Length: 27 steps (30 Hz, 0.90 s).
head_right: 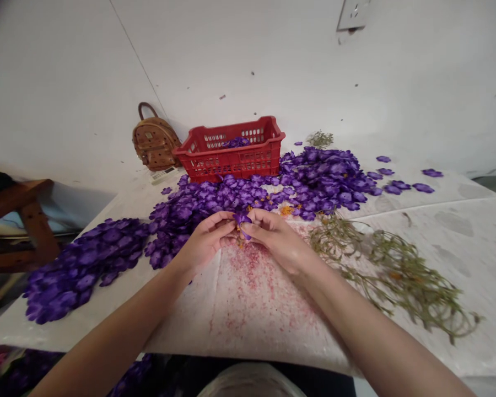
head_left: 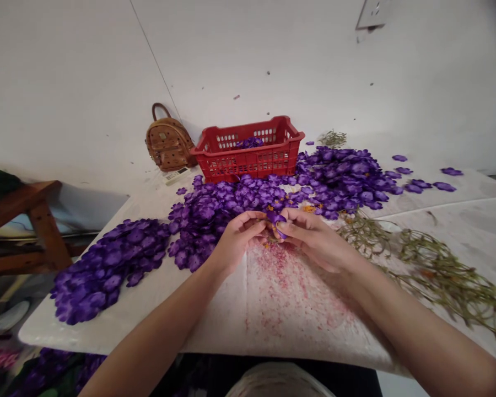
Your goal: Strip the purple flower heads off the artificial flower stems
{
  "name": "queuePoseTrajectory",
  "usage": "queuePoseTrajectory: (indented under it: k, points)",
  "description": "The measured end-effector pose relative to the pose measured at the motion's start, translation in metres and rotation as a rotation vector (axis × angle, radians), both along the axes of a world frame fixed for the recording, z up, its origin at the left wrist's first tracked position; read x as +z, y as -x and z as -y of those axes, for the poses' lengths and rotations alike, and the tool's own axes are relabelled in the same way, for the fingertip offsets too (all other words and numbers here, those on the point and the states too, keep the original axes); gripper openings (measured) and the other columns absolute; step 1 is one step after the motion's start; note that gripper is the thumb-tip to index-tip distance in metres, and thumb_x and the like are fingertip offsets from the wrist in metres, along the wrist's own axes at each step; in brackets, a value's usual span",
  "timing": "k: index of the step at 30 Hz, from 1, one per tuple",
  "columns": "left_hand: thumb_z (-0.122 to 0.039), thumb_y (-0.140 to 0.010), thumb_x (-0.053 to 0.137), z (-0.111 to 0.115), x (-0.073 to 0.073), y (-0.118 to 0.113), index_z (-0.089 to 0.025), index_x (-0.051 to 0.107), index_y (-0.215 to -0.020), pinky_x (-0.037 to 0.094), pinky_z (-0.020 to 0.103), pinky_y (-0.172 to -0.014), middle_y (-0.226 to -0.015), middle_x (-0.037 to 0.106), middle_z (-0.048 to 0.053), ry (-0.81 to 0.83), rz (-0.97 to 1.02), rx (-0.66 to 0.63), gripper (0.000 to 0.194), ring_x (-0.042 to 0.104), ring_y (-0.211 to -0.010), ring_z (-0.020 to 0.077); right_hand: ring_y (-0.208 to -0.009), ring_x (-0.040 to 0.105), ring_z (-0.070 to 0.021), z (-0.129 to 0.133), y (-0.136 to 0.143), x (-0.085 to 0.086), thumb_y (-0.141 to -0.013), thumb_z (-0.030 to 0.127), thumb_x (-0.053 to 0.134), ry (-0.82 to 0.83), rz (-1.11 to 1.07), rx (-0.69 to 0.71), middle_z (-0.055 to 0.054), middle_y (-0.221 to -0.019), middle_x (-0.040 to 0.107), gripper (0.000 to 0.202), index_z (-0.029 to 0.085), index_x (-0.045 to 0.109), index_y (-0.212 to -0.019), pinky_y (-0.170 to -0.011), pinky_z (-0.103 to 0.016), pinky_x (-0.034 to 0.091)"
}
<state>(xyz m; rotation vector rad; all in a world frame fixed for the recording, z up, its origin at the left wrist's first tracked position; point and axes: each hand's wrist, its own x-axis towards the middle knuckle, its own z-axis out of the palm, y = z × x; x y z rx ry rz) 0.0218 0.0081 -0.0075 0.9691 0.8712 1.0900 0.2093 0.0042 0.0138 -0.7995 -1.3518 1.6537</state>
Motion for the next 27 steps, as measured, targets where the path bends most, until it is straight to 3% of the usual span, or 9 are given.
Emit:
queuePoseTrajectory:
  k: [3, 7, 11, 13, 17, 22, 27]
  points:
    - [-0.03, -0.082, 0.075, 0.003, -0.002, -0.002, -0.019, 0.059, -0.097, 0.053, 0.027, -0.072, -0.084, 0.07, 0.001, -0.139, -0.161, 0.036, 0.024, 0.066, -0.072, 0.0136, -0.072, 0.05, -0.0155, -0.001, 0.0, 0.002, -0.081, 0.047, 0.08, 0.037, -0.038, 0.006, 0.001, -0.074, 0.055, 0.035, 0.021, 0.058, -0.073, -0.07, -0.031, 0.038]
    - [-0.016, -0.086, 0.065, 0.008, -0.002, 0.0, -0.021, 0.059, -0.096, 0.051, 0.026, -0.072, -0.095, 0.066, 0.002, -0.484, -0.51, 0.166, 0.012, 0.065, -0.082, 0.0147, -0.073, 0.052, -0.0148, -0.002, -0.001, 0.002, -0.08, 0.044, 0.083, 0.074, -0.08, 0.011, 0.001, -0.075, 0.058, 0.032, 0.021, 0.061, -0.073, -0.072, -0.03, 0.042]
    - [-0.011, -0.09, 0.062, 0.009, 0.0, 0.006, -0.023, 0.069, -0.099, 0.052, 0.037, -0.094, -0.12, 0.059, 0.007, -0.915, -0.802, 0.23, 0.017, 0.06, -0.108, 0.0203, -0.076, 0.055, -0.0137, -0.004, -0.004, -0.001, -0.081, 0.039, 0.084, 0.134, -0.12, 0.047, 0.0, -0.077, 0.061, 0.027, 0.021, 0.065, -0.075, -0.074, -0.028, 0.046]
    - [-0.013, -0.092, 0.063, 0.008, 0.0, 0.008, -0.023, 0.071, -0.101, 0.05, 0.039, -0.097, -0.12, 0.061, 0.008, -1.027, -0.899, 0.221, 0.016, 0.059, -0.11, 0.0217, -0.077, 0.056, -0.0128, -0.005, -0.005, -0.001, -0.081, 0.036, 0.084, 0.169, -0.154, 0.06, 0.001, -0.077, 0.062, 0.024, 0.02, 0.067, -0.076, -0.076, -0.026, 0.047]
    - [-0.013, -0.091, 0.066, 0.004, -0.003, 0.01, -0.022, 0.073, -0.096, 0.052, 0.038, -0.09, -0.108, 0.067, 0.006, -1.08, -0.986, 0.178, 0.012, 0.058, -0.104, 0.0227, -0.076, 0.059, -0.012, -0.006, -0.006, 0.0, -0.081, 0.031, 0.085, 0.231, -0.213, 0.096, 0.0, -0.078, 0.065, 0.018, 0.02, 0.07, -0.077, -0.077, -0.024, 0.051]
    - [-0.013, -0.091, 0.067, 0.003, -0.006, 0.009, -0.021, 0.071, -0.093, 0.052, 0.037, -0.087, -0.1, 0.068, 0.005, -1.116, -0.918, 0.193, 0.009, 0.06, -0.097, 0.0207, -0.076, 0.062, -0.0114, -0.008, -0.006, 0.0, -0.08, 0.026, 0.085, 0.323, -0.274, 0.084, 0.0, -0.078, 0.066, 0.016, 0.019, 0.071, -0.077, -0.084, -0.026, 0.057]
    - [-0.015, -0.094, 0.062, 0.008, 0.002, 0.008, -0.021, 0.068, -0.105, 0.051, 0.036, -0.087, -0.1, 0.071, 0.004, -1.057, -0.957, 0.134, 0.013, 0.062, -0.097, 0.0204, -0.076, 0.063, -0.0111, -0.011, -0.008, -0.003, -0.082, 0.023, 0.084, 0.344, -0.307, 0.076, -0.001, -0.079, 0.067, 0.014, 0.017, 0.072, -0.076, -0.087, -0.028, 0.059]
